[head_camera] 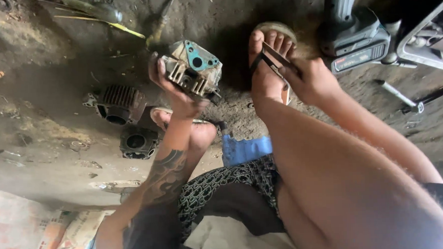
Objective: Scraping old gasket residue from a motorcycle engine cylinder head using a flat-head screwdriver.
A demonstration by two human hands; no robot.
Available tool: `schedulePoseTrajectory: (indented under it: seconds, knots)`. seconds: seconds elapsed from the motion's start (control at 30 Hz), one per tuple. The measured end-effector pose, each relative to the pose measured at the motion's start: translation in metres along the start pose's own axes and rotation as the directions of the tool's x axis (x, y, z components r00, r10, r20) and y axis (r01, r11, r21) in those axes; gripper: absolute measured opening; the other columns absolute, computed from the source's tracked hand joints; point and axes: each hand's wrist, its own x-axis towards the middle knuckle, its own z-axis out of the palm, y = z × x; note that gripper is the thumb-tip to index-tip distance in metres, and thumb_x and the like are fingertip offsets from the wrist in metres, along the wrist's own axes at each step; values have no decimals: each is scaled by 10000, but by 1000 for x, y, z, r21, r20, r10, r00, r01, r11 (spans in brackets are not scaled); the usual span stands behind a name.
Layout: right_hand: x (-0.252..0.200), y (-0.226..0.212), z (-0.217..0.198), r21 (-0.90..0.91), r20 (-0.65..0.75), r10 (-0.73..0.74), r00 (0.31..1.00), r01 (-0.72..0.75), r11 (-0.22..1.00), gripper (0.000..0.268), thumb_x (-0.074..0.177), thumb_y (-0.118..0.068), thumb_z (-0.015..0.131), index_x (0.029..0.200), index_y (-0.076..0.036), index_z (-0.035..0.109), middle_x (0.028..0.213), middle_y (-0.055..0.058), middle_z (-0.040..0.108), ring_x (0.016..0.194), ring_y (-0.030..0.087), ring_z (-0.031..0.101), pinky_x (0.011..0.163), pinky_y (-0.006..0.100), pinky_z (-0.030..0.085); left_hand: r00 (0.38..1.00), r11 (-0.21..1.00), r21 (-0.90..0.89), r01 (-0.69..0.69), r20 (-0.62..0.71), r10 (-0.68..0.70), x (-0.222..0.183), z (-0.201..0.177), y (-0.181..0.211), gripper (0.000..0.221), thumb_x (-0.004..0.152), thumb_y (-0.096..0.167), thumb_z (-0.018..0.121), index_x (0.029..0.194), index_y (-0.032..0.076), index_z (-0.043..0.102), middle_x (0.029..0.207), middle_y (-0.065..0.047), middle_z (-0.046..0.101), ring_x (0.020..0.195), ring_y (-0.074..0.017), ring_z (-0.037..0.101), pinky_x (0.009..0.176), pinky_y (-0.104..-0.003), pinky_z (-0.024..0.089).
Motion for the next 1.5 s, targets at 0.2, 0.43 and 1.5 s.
schedulePoseTrajectory:
  seconds: [0.2,0.43,1.5]
  knots:
    - [-22,18,14,218,-20,236,972,-226,950,464,1059,-398,724,751,-98,549,554,73,495,547,198,491,549,322,391,985,965,226,-136,133,108,0,-4,10,1440,694,1060,486,1466,-146,339,1423,-362,432,1315,-505,484,1143,-532,392]
    - [-24,34,17,246,-65,255,965,-232,941,414,1076,-335,717,801,-58,578,603,141,509,581,265,498,561,389,390,996,997,-37,-64,62,67,39,-33,58,1231,589,756,934,1436,6,447,1458,-299,333,1313,-390,507,1154,-492,413]
    - [-13,-142,-74,-7,251,-764,595,790,613,203,925,-270,683,897,-70,701,831,57,720,538,314,626,452,420,461,864,876,49,-480,-145,482,58,-161,178,364,1036,324,585,1376,453,565,1406,-70,453,1288,-369,540,1094,-569,549]
